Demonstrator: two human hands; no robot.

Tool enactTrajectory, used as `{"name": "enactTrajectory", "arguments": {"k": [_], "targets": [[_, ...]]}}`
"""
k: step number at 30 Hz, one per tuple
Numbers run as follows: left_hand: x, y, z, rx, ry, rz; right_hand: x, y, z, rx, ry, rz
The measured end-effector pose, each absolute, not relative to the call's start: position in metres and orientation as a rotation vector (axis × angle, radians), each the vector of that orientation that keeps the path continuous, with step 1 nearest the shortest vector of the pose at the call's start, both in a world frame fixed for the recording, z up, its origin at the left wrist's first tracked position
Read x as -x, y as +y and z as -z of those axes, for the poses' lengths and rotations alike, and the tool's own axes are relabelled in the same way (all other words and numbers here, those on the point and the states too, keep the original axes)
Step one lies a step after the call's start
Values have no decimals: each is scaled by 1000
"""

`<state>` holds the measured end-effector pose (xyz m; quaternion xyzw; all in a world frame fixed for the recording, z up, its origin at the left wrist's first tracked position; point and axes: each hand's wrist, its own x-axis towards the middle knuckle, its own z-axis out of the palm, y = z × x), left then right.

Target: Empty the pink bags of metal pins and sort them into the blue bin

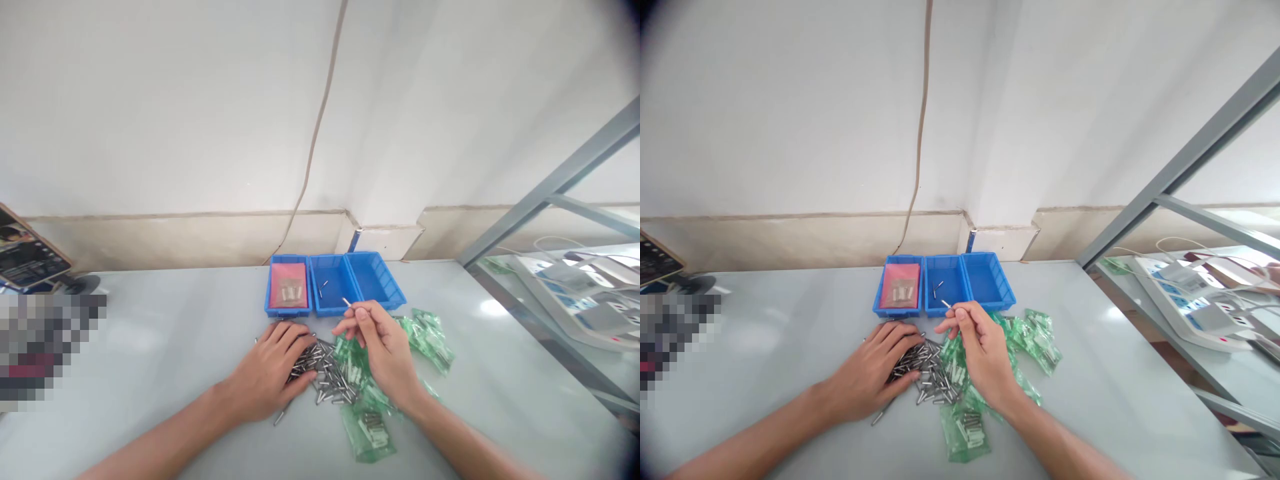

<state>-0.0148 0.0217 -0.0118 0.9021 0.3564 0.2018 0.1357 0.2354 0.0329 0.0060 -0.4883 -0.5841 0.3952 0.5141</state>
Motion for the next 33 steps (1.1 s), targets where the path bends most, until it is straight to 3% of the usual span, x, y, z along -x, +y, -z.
{"name": "enactTrajectory", "arguments": {"k": [33], "targets": [[10,20,11,-2864,1023,-503,-236,27,3,1142,-1570,-914]]}}
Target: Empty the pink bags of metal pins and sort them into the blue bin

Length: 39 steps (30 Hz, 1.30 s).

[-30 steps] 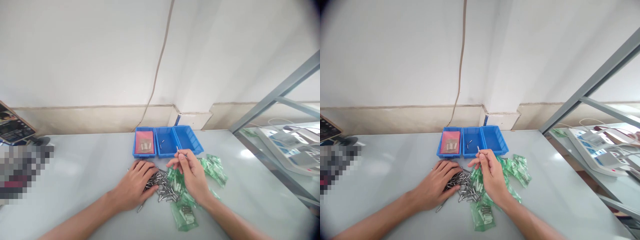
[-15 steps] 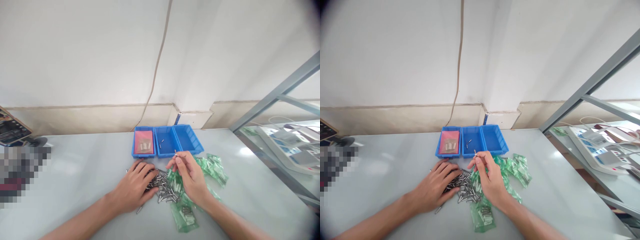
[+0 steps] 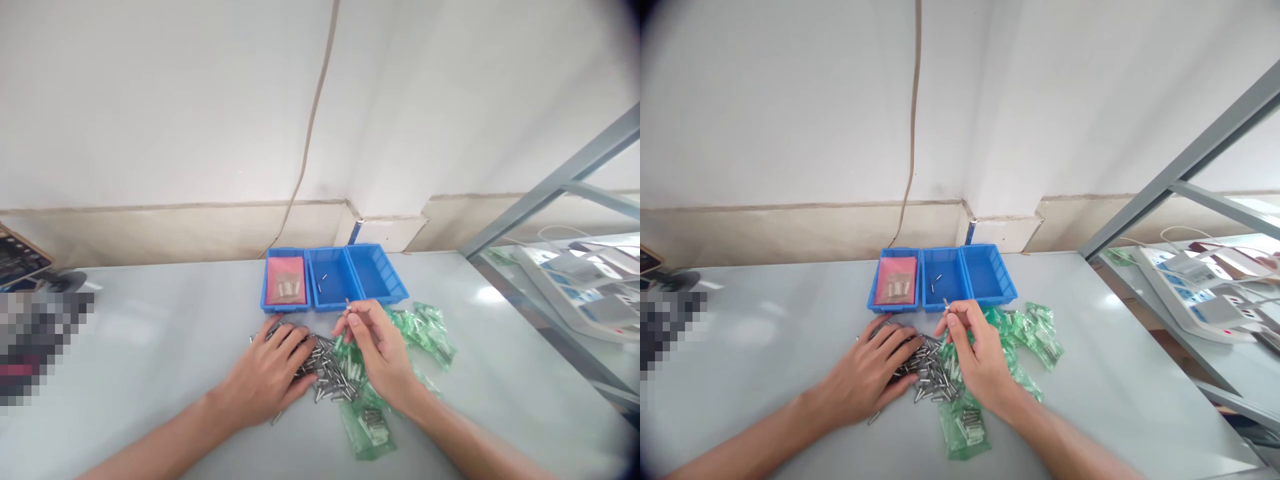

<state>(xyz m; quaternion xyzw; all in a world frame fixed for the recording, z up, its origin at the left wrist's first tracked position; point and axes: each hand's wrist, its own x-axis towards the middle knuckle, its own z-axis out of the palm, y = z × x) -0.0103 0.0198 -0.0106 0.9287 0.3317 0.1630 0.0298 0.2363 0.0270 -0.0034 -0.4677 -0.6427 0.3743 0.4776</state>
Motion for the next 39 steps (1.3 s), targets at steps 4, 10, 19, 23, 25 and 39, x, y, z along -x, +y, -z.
{"name": "enactTrajectory", "arguments": {"k": [4,10,19,23,25,39], "targets": [[10,19,11,-2887,1028,-483,-236,26,1,1148,-1610,-899],[10,19,11,-2867,1036,-518,-237,26,-3,1157,-1655,-852],[11,19,11,-2870,1036,-499,-237,26,-3,1162,-1692,-827],[12,20,10,-2846,1032,-514,-238,27,-4,1166,-1690,-839],[11,20,9,-2839,1036,-526,-238,27,-5,1176,-1683,-851],[12,21,9,-2814,1038,-547,-237,27,-4,1178,-1705,-860]]}}
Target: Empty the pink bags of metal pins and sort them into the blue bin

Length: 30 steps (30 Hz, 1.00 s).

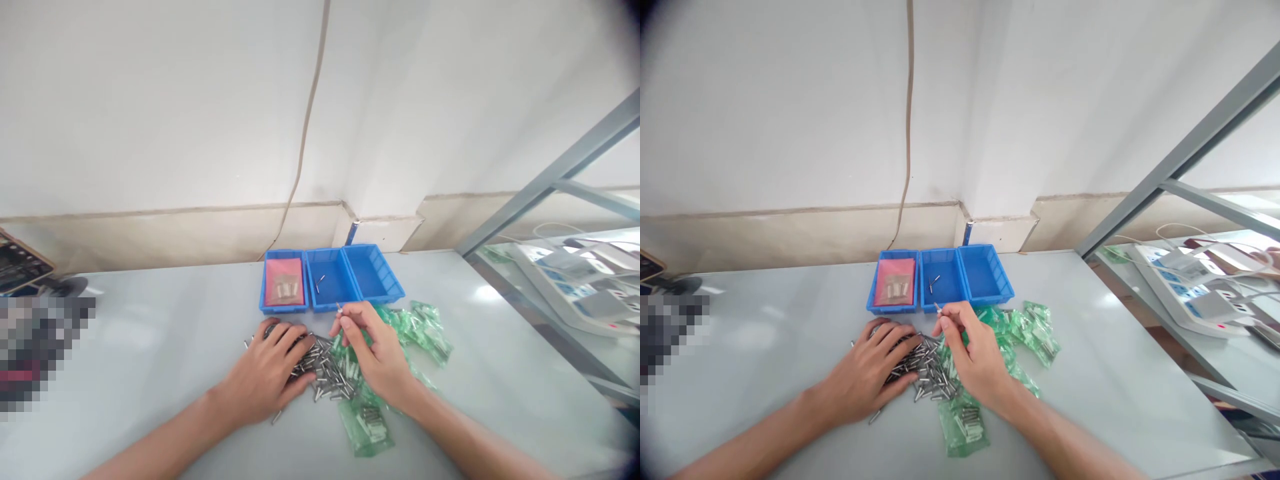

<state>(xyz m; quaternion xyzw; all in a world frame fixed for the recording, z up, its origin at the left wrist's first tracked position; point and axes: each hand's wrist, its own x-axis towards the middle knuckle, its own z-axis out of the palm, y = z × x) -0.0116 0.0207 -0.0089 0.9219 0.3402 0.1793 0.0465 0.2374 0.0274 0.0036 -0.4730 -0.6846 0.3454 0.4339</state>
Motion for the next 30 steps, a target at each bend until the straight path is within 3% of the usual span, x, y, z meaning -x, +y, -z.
{"name": "enactTrajectory", "arguments": {"k": [30], "targets": [[14,22,17,-2719,1075,-533,-235,33,-5,1194,-1545,-939]]}}
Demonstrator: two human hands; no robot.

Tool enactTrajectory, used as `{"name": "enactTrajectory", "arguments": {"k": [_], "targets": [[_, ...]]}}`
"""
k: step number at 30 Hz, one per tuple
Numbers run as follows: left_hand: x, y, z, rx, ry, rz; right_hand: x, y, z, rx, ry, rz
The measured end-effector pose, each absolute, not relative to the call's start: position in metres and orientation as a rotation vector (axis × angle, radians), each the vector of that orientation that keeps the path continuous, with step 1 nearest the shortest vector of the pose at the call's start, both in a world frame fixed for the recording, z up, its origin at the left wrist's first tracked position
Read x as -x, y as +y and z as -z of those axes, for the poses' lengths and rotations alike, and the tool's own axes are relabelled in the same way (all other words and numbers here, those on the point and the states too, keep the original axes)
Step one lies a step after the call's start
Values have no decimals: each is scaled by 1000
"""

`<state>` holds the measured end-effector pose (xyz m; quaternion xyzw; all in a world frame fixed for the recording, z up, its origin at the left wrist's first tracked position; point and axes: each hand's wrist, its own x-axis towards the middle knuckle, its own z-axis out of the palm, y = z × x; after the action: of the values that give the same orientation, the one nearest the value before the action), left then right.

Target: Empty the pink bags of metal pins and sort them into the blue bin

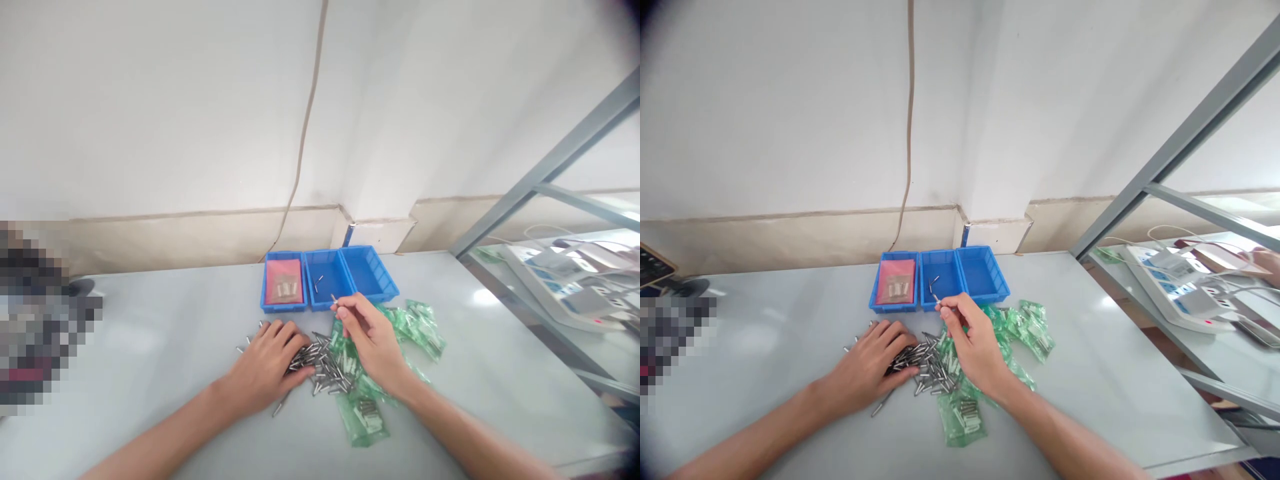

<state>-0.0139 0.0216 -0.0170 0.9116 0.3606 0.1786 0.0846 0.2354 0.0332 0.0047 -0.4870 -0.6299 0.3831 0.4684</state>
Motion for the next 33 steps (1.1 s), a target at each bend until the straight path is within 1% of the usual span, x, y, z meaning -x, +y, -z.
{"name": "enactTrajectory", "arguments": {"k": [16,33], "targets": [[13,28,25,-2969,1073,-715,-234,31,-8,1183,-1595,-944],[13,29,26,-3005,1032,-906,-235,28,-10,1183,-1602,-966]]}}
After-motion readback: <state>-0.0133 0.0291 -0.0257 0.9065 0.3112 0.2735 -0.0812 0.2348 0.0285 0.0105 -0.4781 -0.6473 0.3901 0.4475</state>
